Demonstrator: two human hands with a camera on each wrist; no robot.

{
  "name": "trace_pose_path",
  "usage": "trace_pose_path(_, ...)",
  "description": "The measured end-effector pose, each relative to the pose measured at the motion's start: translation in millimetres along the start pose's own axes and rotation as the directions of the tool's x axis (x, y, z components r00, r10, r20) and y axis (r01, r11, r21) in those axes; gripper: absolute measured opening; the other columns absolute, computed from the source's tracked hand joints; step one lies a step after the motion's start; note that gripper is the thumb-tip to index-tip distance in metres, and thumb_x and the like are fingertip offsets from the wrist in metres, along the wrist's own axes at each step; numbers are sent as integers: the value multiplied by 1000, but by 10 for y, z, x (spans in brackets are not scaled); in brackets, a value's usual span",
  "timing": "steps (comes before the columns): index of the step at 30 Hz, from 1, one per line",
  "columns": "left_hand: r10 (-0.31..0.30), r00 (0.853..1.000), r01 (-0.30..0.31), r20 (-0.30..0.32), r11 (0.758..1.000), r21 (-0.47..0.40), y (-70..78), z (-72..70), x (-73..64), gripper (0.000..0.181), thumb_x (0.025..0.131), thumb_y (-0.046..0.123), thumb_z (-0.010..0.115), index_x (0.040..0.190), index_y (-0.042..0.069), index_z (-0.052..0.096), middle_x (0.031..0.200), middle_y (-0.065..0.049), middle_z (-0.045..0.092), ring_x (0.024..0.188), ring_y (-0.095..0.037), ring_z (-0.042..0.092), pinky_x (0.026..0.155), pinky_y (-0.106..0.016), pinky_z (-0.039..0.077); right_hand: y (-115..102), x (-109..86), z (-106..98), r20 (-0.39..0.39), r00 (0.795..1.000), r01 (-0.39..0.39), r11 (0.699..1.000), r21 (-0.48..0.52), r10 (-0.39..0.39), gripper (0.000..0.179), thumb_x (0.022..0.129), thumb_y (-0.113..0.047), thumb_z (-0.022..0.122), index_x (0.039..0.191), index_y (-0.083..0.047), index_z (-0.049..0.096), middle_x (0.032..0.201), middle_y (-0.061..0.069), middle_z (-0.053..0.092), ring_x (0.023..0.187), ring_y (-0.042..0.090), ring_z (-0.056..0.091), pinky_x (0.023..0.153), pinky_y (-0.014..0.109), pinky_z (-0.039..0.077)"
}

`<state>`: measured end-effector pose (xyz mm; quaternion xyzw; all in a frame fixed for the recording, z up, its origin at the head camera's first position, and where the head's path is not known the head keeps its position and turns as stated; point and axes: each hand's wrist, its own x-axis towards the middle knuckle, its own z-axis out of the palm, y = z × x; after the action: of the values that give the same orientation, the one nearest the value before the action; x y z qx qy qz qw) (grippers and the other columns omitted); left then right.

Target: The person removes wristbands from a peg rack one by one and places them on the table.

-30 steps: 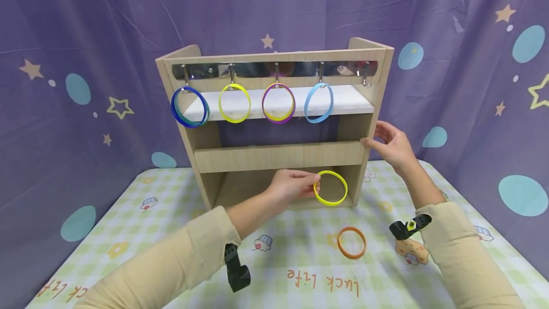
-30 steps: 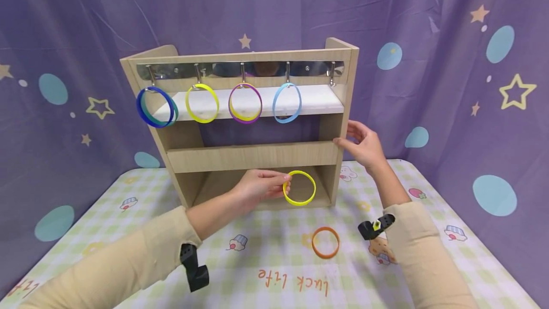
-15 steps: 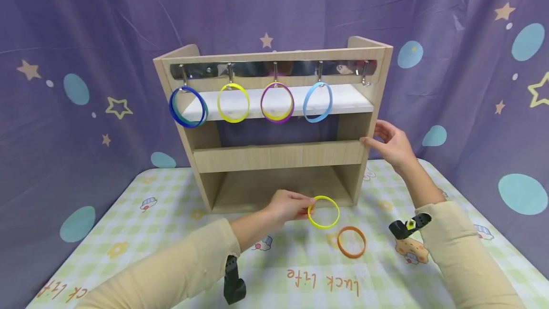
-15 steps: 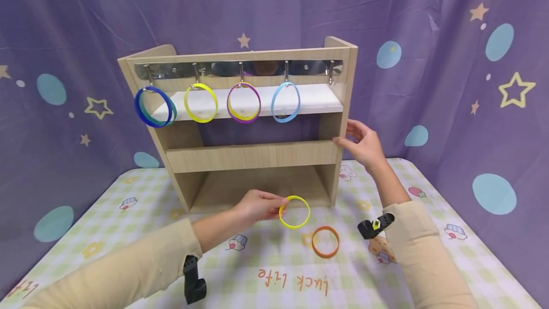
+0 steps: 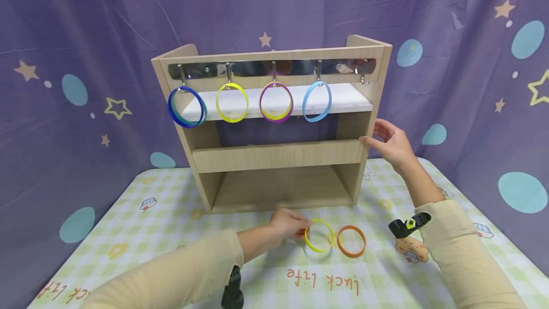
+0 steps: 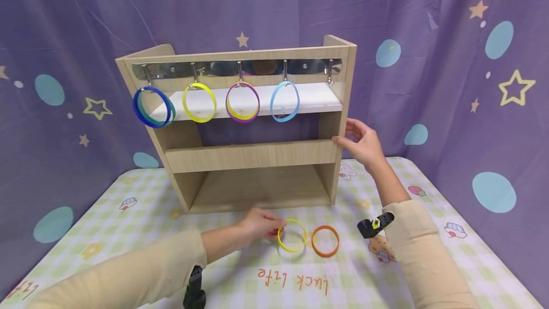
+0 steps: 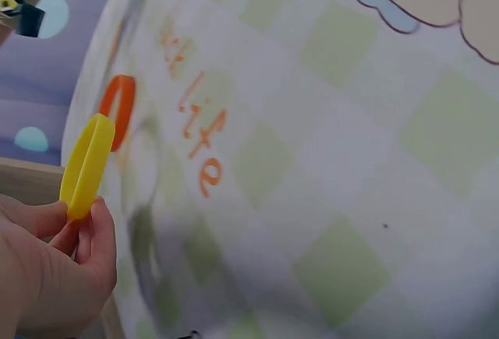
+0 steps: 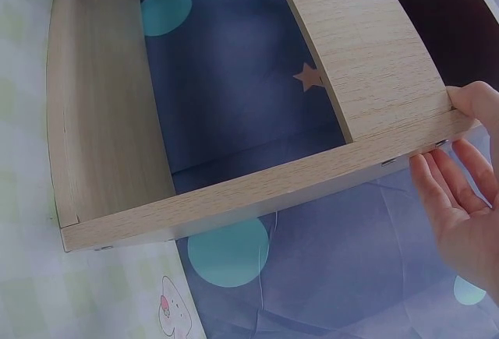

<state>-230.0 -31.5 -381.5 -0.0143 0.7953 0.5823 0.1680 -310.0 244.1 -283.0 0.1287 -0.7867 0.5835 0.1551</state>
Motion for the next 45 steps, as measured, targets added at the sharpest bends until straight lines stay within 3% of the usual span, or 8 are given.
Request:
trace_pose_path(15,22,999,-20,-47,999,43,-83,117,-8,13,82,1,71,91,-8,72,80,-19,73,61,-11,67,62,-23,62,3,1,-6,-2,1000,-9,1000,-28,9,43,87,-16,71,126,-15,53,95,-28,60,98,-7,56,78,4,49)
trace_pose_path(25,28,999,-25,-37,995,96,-26,0,-4,14,83,0,69,95,-9,71,88,-23,73,72,-23,72,69,-28,64,-7,-1,7,-3,1000,-2,1000,-23,2,46,87,-15,71,129,-10,52,95,-28,60,98,-8,56,78,4,49)
trace_pose_path(32,63,998,-65,18,992,111,111,-173,-50,21,85,3,68,102,-10,68,103,-24,70,86,-30,71,76,-32,63,-4,2,0,-2,1000,-1,1000,-9,1,42,87,-14,70,126,-13,53,95,-27,60,97,-8,57,77,4,50)
trace_pose_path(38,93,994,-100,54,981,165,284,-310,-83,25,86,8,68,108,-5,67,104,-20,71,98,-33,70,84,-34,62,5,7,-2,0,1000,1,1000,-4,-1,39,87,-13,70,122,-17,54,96,-26,61,96,-8,57,78,3,50)
trace_pose_path(45,160,985,-172,70,961,219,539,-418,-100,25,87,16,69,107,1,69,104,-16,72,88,-22,70,85,-34,61,1,1,-7,1,1000,-9,1000,-8,9,39,87,-15,70,122,-18,53,97,-27,60,97,-9,57,78,3,49)
